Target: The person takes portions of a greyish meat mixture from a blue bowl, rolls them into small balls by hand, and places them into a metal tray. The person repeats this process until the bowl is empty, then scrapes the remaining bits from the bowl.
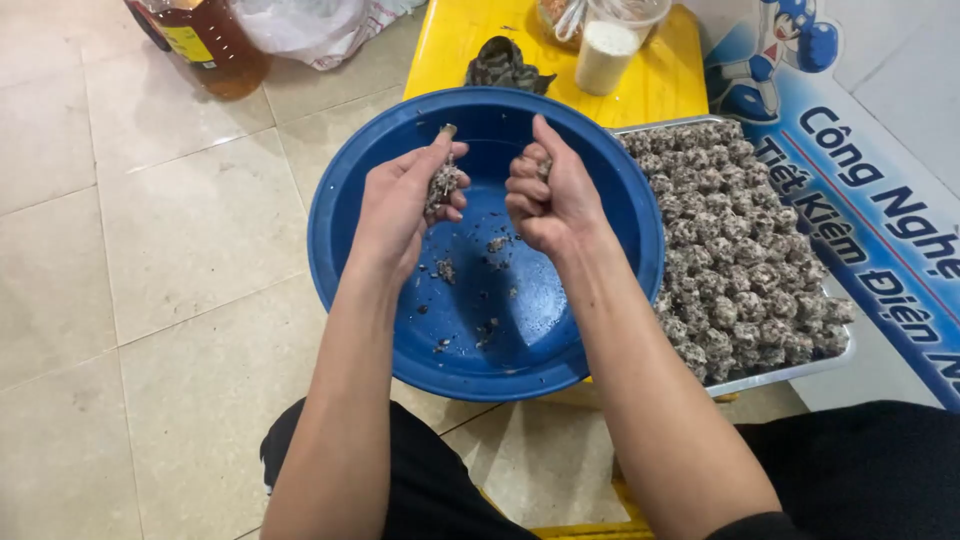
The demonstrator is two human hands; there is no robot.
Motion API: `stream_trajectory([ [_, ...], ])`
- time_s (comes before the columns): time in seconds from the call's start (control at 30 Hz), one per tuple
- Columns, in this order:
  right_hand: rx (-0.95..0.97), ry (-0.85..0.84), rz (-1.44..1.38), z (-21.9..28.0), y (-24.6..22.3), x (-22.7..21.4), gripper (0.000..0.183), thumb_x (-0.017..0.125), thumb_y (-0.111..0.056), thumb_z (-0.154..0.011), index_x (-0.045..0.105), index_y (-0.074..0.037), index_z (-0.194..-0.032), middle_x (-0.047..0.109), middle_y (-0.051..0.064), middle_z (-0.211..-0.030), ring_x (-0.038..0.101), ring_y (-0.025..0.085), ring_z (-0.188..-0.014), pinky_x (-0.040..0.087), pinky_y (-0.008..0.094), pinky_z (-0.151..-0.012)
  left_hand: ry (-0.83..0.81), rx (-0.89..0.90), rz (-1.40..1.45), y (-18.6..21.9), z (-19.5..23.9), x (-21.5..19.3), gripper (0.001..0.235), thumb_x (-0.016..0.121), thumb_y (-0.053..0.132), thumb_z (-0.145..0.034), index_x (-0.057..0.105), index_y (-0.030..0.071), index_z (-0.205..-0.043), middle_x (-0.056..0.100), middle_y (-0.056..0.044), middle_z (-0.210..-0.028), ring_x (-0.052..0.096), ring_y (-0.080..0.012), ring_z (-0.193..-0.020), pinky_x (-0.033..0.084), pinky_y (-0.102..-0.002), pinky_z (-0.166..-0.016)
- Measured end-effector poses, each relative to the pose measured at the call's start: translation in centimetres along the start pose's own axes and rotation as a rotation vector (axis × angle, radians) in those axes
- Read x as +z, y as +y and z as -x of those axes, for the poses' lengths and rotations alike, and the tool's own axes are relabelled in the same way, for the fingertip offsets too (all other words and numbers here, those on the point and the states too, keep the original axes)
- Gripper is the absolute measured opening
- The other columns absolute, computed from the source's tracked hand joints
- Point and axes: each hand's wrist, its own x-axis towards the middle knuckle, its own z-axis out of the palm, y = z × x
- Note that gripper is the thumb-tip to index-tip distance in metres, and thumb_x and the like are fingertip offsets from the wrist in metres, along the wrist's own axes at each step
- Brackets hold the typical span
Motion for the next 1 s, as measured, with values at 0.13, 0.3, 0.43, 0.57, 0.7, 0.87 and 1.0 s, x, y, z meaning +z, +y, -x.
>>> stream_trajectory([
  [0.13, -0.009, 0.071, -0.034, -0.8, -0.4, -0.7, 0.053, 0.048, -0.041, -0.106, 0.053, -0.004, -0.145, 0.062, 0.025, -0.134, 0.069, 0.029, -0.116, 0.062, 0.038, -0.098, 0.001, 0.006, -0.001, -0.6, -0.8, -0.2, 0.038, 0.071, 0.029, -0.096, 0.074, -0.006, -0.112, 0.070, -0.021, -0.078, 0.069, -0.0201, -0.059, 0.061, -0.028, -0.051],
  [0.3, 0.008, 0.049, -0.148, 0.8, -2.5, -2.2, 0.034, 0.068, -0.043, -0.096, 0.066, -0.010, -0.104, 0.071, 0.011, -0.101, 0.064, 0.011, -0.070, 0.048, 0.018, -0.057, -0.008, -0.009, -0.011, 0.0, -0.4, -0.3, 0.036, 0.071, 0.030, -0.097, 0.074, -0.004, -0.111, 0.070, -0.020, -0.078, 0.068, -0.0190, -0.059, 0.060, -0.027, -0.049],
  [0.43, 0.025, 0.053, 0.083, 5.4, -4.7, -1.7, 0.037, 0.072, -0.040, -0.095, 0.052, -0.021, -0.070, 0.044, -0.007, -0.064, 0.034, -0.002, -0.036, 0.018, 0.013, -0.035, -0.012, -0.003, -0.034, -1.1, -1.6, -1.1, 0.037, 0.069, 0.033, -0.099, 0.073, -0.002, -0.111, 0.069, -0.017, -0.077, 0.069, -0.0169, -0.058, 0.061, -0.024, -0.049],
  [0.57, -0.282, 0.415, 0.690, 15.9, -10.2, -4.0, 0.042, 0.071, -0.058, -0.091, 0.062, -0.018, -0.081, 0.060, 0.001, -0.071, 0.050, 0.003, -0.047, 0.030, 0.015, -0.040, -0.012, -0.010, -0.060, -0.2, -0.5, -0.7, 0.035, 0.070, 0.035, -0.100, 0.075, 0.001, -0.110, 0.070, -0.018, -0.079, 0.070, -0.0187, -0.060, 0.063, -0.026, -0.051],
  [0.7, -0.134, 0.849, 1.326, 22.6, -13.1, -7.3, 0.032, 0.060, -0.022, -0.100, 0.062, -0.009, -0.129, 0.067, 0.018, -0.107, 0.070, 0.028, -0.095, 0.058, 0.040, -0.083, -0.033, -0.032, -0.146, 1.6, 1.2, 0.4, 0.033, 0.065, 0.035, -0.103, 0.075, 0.004, -0.109, 0.069, -0.012, -0.084, 0.066, -0.0146, -0.066, 0.058, -0.023, -0.056],
  [0.87, 0.308, 0.986, 1.859, 23.9, -14.5, -13.9, 0.051, 0.064, -0.024, -0.092, 0.061, -0.024, -0.143, 0.062, 0.015, -0.139, 0.064, 0.037, -0.118, 0.049, 0.049, -0.100, -0.037, -0.065, -0.236, 2.2, 2.0, 1.1, 0.031, 0.060, 0.033, -0.106, 0.075, 0.006, -0.109, 0.067, -0.007, -0.087, 0.061, -0.0117, -0.069, 0.051, -0.020, -0.060],
  [1.0, 0.234, 1.003, 1.775, 23.6, -13.8, -13.6, 0.054, 0.076, -0.027, -0.090, 0.061, -0.019, -0.141, 0.071, 0.014, -0.131, 0.067, 0.035, -0.119, 0.048, 0.048, -0.105, -0.034, -0.054, -0.246, 1.9, 1.7, 1.1, 0.031, 0.061, 0.034, -0.105, 0.075, 0.007, -0.109, 0.068, -0.007, -0.087, 0.061, -0.0114, -0.069, 0.051, -0.019, -0.060],
])
